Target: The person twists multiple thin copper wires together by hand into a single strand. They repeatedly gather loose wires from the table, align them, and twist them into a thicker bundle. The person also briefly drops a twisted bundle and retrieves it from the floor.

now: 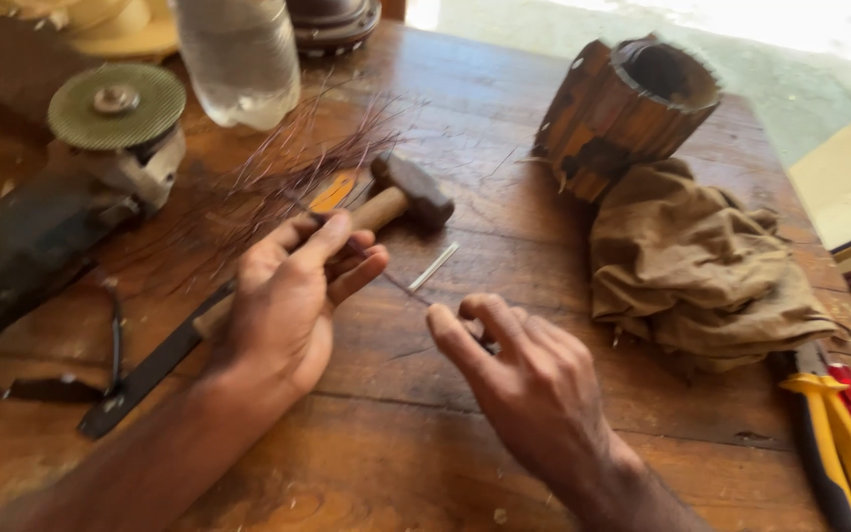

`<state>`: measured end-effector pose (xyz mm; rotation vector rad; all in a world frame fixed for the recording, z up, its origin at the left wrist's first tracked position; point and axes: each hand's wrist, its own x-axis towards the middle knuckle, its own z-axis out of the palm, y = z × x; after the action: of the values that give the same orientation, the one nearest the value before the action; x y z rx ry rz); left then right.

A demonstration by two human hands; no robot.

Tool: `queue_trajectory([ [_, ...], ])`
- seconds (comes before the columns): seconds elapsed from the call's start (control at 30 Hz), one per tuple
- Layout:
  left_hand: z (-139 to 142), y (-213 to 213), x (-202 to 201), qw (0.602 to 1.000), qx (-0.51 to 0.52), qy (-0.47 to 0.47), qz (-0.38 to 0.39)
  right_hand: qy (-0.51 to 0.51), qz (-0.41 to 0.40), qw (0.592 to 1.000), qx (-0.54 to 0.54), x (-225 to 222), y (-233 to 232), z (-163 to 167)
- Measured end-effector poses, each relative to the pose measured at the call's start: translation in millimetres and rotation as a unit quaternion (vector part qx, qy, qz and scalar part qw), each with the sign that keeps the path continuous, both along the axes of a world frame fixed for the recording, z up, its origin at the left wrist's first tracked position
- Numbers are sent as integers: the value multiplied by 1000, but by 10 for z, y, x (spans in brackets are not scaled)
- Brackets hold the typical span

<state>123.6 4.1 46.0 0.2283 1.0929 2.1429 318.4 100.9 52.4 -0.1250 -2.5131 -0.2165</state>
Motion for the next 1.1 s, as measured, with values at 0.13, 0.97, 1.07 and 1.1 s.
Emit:
queue_trajectory([
  [0.13, -37, -27, 3, 1000, -5, 4, -15, 9, -1, 1000, 13, -34, -15, -1],
  [0.97, -66, -8, -58, 979, 85, 170, -73, 30, -3, 996, -81, 56, 157, -61],
  [1.07, -81, -14, -69, 977, 80, 182, -78, 9, -13, 1000, -26, 38, 172, -96],
  [1.1, -91, -18, -70, 975, 84, 192, -78, 2, -11, 1000, -4, 21, 171, -94],
])
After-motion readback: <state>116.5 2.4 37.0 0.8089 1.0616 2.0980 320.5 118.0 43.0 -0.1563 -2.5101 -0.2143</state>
